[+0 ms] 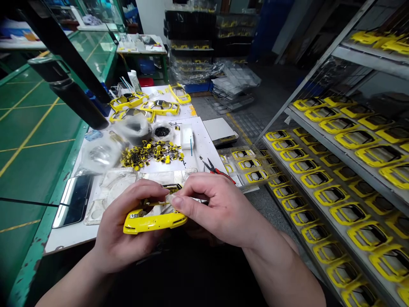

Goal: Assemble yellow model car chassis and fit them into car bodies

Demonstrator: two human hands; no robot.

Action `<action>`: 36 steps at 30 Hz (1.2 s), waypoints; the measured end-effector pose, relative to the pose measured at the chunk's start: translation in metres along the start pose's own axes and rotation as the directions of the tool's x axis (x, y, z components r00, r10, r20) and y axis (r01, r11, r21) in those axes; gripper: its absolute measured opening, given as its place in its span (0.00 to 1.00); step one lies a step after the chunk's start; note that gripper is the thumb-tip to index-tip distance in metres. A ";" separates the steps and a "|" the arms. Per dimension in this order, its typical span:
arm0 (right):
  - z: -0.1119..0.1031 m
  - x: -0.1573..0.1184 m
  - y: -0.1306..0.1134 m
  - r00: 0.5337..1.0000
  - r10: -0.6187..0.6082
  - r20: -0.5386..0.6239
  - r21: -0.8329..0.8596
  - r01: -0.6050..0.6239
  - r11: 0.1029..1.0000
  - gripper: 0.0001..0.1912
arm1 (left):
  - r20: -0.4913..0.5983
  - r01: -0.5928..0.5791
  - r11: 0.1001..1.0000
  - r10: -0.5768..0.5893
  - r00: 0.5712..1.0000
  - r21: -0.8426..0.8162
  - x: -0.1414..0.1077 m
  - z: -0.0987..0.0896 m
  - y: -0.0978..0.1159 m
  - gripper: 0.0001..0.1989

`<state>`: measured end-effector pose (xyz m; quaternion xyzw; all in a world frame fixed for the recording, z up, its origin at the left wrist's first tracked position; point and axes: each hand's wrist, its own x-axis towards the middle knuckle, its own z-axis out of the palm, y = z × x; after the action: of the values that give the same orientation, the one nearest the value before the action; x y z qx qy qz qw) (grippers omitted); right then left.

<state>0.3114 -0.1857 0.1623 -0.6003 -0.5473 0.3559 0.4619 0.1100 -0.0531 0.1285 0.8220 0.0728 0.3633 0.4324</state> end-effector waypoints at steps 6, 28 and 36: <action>0.001 -0.001 0.000 1.000 -0.004 -0.011 -0.025 0.004 1.000 0.16 | 0.010 0.003 1.000 -0.003 1.000 -0.004 -0.001 -0.001 0.000 0.18; 0.029 -0.028 0.049 0.976 -0.187 -0.115 0.144 0.203 0.969 0.27 | 0.021 -0.065 0.989 0.069 0.997 -0.131 -0.019 -0.008 -0.021 0.32; 0.037 -0.026 0.050 0.961 -0.208 -0.179 0.119 0.232 0.966 0.24 | -0.069 -0.057 0.995 0.051 0.996 -0.087 -0.024 -0.004 -0.028 0.32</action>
<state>0.2897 -0.2037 0.1015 -0.5296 -0.5445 0.2884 0.5830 0.0956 -0.0434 0.0957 0.7912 0.0488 0.4047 0.4559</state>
